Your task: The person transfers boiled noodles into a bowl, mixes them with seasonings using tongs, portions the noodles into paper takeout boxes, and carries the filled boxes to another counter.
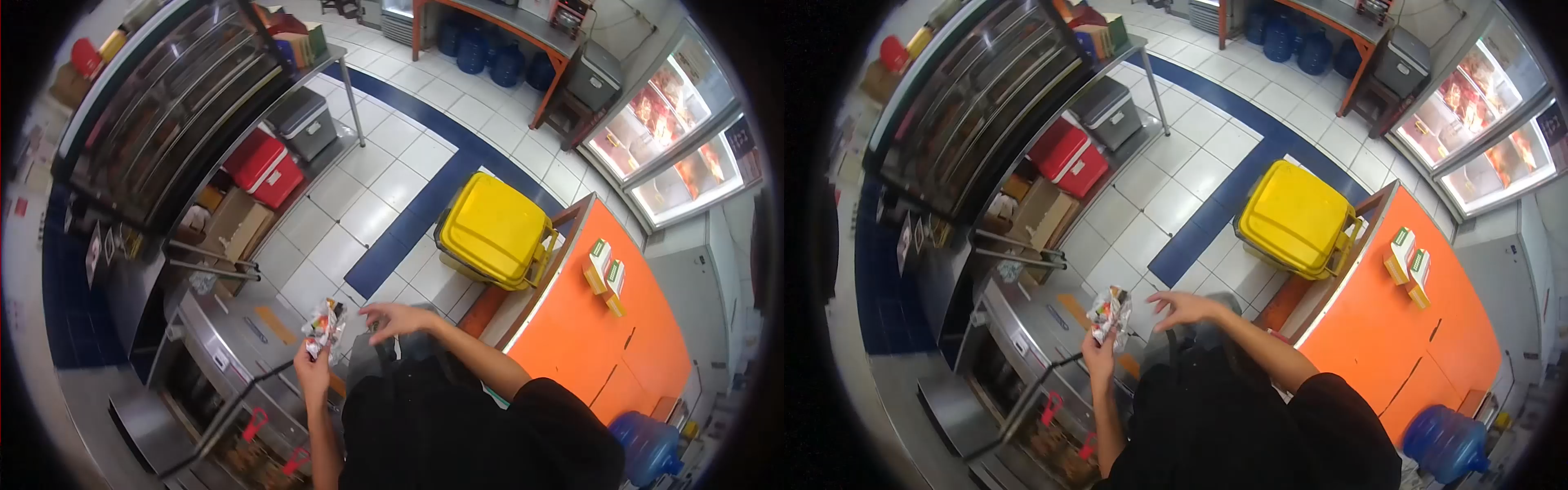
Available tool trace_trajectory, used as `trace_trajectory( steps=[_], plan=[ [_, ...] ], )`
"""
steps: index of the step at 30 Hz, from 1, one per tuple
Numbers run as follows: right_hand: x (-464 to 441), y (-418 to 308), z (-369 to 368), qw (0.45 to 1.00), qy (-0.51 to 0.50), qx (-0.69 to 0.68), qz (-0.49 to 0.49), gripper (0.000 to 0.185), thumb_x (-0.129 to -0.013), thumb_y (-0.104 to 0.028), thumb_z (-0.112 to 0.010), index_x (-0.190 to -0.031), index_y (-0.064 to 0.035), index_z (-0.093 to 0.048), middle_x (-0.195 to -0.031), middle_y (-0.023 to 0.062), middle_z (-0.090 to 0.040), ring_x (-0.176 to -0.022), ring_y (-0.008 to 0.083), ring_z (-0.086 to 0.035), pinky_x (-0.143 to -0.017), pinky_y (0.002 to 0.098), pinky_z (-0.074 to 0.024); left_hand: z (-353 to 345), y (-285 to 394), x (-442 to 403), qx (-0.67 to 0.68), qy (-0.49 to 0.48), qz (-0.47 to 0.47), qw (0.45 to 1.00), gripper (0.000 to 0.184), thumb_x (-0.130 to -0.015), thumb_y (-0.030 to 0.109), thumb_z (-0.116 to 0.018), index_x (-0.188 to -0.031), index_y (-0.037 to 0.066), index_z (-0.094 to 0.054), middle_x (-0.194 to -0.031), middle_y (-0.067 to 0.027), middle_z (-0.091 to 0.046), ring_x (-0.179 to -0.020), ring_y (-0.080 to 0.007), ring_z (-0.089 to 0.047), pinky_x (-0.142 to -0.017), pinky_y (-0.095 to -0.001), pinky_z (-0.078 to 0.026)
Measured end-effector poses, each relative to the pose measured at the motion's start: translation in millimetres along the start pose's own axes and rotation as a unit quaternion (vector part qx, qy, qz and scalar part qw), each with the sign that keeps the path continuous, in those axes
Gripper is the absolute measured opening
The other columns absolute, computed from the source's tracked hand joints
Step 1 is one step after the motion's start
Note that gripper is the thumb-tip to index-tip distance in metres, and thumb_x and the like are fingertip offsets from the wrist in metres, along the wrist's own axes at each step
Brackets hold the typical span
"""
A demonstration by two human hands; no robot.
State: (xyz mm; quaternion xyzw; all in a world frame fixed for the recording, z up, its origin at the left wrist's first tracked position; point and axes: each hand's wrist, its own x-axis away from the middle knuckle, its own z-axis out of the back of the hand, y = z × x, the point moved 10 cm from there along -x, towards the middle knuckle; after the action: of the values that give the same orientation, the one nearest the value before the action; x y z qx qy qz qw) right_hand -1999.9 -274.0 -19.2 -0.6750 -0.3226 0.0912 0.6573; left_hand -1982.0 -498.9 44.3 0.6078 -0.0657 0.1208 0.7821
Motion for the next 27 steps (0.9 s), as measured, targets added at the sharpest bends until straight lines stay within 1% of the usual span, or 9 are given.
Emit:
trace_trajectory(
  steps=[4, 6, 8, 11, 15, 17, 20, 25, 27],
  plan=[
    [-2.1, 105.3, 168.2, 0.907, 0.121, 0.379, -0.138, 0.073, -0.083, -0.056, -0.071, -0.131, -0.0015, -0.06, -0.128, 0.0254, -0.063, -0.113, 0.0401, -0.063, -0.1, 0.0455, -0.0497, -50.5, 59.1, -102.8, 0.047, -0.074, -0.013, 0.996, 0.021, -0.091, 0.004, -0.068, -0.111, -0.003, -0.069, -0.094, 0.0002, -0.069, -0.083, -0.0067, -0.059, -0.073, -0.0236, -0.048],
    [29.4, 153.0, 263.0, 0.825, 0.14, 0.394, -0.381, 0.052, -0.082, -0.037, -0.072, -0.12, -0.0029, -0.064, -0.121, 0.0241, -0.067, -0.114, 0.0369, -0.065, -0.094, 0.0456, -0.0537, -65.9, 56.1, -148.1, -0.007, -0.102, -0.006, 0.995, 0.021, -0.091, 0.003, -0.067, -0.111, -0.003, -0.069, -0.094, 0.0004, -0.069, -0.082, -0.0065, -0.059, -0.072, -0.0237, -0.048],
    [48.3, 196.4, 348.9, 0.769, 0.205, 0.407, -0.448, 0.047, -0.084, -0.023, -0.067, -0.129, -0.0128, -0.06, -0.113, 0.0236, -0.069, -0.108, 0.0368, -0.068, -0.088, 0.0483, -0.0556, -70.2, 42.8, -181.9, -0.163, -0.13, 0.004, 0.978, 0.02, -0.09, 0.001, -0.064, -0.109, -0.004, -0.07, -0.092, 0.0002, -0.068, -0.08, -0.0056, -0.058, -0.07, -0.0237, -0.048],
    [40.4, 193.0, 437.5, 0.725, 0.289, 0.466, -0.417, 0.052, -0.086, -0.018, -0.066, -0.136, -0.0192, -0.053, -0.106, 0.0198, -0.069, -0.102, 0.034, -0.07, -0.084, 0.0493, -0.0562, -87.6, 30.3, -210.3, -0.106, -0.069, 0.073, 0.989, 0.021, -0.089, 0.004, -0.066, -0.108, -0.005, -0.07, -0.091, -0.0004, -0.069, -0.075, -0.0062, -0.057, -0.067, -0.025, -0.047],
    [-18.8, 256.6, 528.7, 0.742, 0.215, 0.493, -0.4, 0.054, -0.086, -0.009, -0.065, -0.136, -0.0234, -0.05, -0.105, 0.0166, -0.067, -0.097, 0.0305, -0.07, -0.078, 0.0489, -0.0561, -155.3, -77.6, -251.5, -0.199, -0.058, 0.069, 0.976, 0.029, -0.088, 0.017, -0.073, -0.106, -0.006, -0.068, -0.082, -0.0052, -0.067, -0.072, -0.0129, -0.058, -0.066, -0.0297, -0.048],
    [-20.7, 279.0, 538.3, 0.746, 0.106, 0.512, -0.412, 0.054, -0.085, -0.004, -0.064, -0.134, -0.0194, -0.047, -0.111, 0.0163, -0.065, -0.094, 0.0313, -0.07, -0.074, 0.0485, -0.0554, -221.1, -142.2, -258.5, -0.202, -0.119, 0.219, 0.947, 0.032, -0.087, 0.024, -0.075, -0.099, -0.005, -0.068, -0.08, -0.0078, -0.065, -0.076, -0.015, -0.06, -0.068, -0.0327, -0.049],
    [27.5, 177.8, 515.0, 0.75, 0.125, 0.549, -0.348, 0.053, -0.079, -0.004, -0.067, -0.128, -0.0143, -0.05, -0.11, 0.016, -0.065, -0.093, 0.0339, -0.069, -0.074, 0.0486, -0.0544, -354.4, -144.3, -276.5, -0.117, -0.179, 0.251, 0.944, 0.038, -0.086, 0.034, -0.075, -0.101, -0.001, -0.068, -0.086, -0.0133, -0.067, -0.08, -0.0221, -0.062, -0.073, -0.0382, -0.05],
    [177.5, 27.4, 493.5, 0.78, 0.262, 0.474, -0.312, 0.047, -0.074, 0.004, -0.066, -0.118, -0.0066, -0.051, -0.106, 0.0161, -0.062, -0.096, 0.0401, -0.065, -0.082, 0.0474, -0.0535, -560.3, -150.0, -258.7, -0.235, -0.272, 0.066, 0.931, 0.033, -0.081, 0.025, -0.075, -0.106, 0.005, -0.071, -0.102, -0.0201, -0.064, -0.102, -0.0406, -0.061, -0.089, -0.047, -0.05],
    [207.0, 23.0, 491.0, 0.772, 0.254, 0.458, -0.359, 0.05, -0.073, 0.004, -0.067, -0.119, -0.0056, -0.051, -0.109, 0.0156, -0.063, -0.098, 0.0398, -0.065, -0.083, 0.047, -0.0534, -627.5, -124.2, -236.2, -0.239, -0.391, 0.094, 0.884, 0.049, -0.076, 0.041, -0.08, -0.109, 0.006, -0.07, -0.106, -0.0193, -0.065, -0.106, -0.0394, -0.062, -0.088, -0.0483, -0.054]
  ],
)
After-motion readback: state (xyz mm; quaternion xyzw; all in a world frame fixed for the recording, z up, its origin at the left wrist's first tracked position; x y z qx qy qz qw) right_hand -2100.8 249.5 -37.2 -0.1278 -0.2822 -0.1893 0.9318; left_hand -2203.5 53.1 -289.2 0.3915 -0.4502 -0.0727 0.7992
